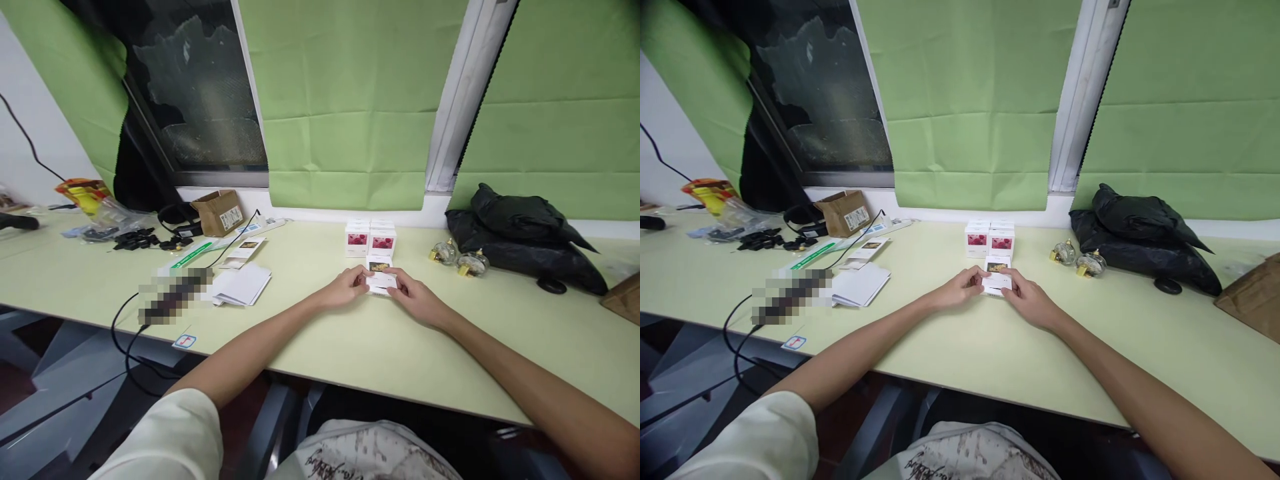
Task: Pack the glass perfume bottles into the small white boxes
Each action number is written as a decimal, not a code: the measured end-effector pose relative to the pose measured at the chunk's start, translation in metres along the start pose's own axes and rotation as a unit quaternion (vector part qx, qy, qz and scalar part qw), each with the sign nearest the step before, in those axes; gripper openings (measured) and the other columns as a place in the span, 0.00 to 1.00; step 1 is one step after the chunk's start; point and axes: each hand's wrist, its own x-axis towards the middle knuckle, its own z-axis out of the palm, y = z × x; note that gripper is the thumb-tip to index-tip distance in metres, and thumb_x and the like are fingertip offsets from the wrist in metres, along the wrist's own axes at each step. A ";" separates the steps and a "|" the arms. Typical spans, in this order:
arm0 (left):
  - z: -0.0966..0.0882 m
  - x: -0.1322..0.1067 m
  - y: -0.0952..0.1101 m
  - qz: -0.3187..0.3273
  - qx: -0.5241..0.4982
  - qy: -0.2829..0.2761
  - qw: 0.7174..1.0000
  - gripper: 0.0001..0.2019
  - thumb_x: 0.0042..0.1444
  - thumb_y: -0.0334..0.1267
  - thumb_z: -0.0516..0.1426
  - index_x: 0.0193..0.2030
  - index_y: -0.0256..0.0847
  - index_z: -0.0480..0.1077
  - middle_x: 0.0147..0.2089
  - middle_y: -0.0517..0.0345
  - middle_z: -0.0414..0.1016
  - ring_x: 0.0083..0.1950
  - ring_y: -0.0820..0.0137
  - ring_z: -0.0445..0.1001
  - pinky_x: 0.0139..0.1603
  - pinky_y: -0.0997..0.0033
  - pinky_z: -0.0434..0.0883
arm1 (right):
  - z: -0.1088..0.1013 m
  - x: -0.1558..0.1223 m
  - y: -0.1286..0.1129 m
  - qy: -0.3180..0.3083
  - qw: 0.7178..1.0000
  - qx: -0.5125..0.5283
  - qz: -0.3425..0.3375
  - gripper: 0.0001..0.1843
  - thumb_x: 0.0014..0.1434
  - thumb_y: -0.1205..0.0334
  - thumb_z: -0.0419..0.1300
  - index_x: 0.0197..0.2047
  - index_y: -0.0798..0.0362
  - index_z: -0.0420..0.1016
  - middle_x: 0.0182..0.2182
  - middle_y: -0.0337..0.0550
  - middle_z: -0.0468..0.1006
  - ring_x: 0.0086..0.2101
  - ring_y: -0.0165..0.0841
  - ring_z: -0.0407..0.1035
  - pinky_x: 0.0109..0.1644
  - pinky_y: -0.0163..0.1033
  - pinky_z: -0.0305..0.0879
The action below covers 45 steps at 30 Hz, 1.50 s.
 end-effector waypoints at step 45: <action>-0.001 -0.010 0.008 0.079 0.160 0.020 0.984 0.13 0.74 0.47 0.50 0.54 0.44 0.69 0.51 0.50 0.76 0.53 0.58 0.72 0.55 0.56 0.69 | -0.002 -0.001 0.001 -0.020 0.999 -0.023 -0.044 0.27 0.71 0.46 0.56 0.68 0.46 0.66 0.36 0.39 0.77 0.36 0.37 0.70 0.43 0.42 0.65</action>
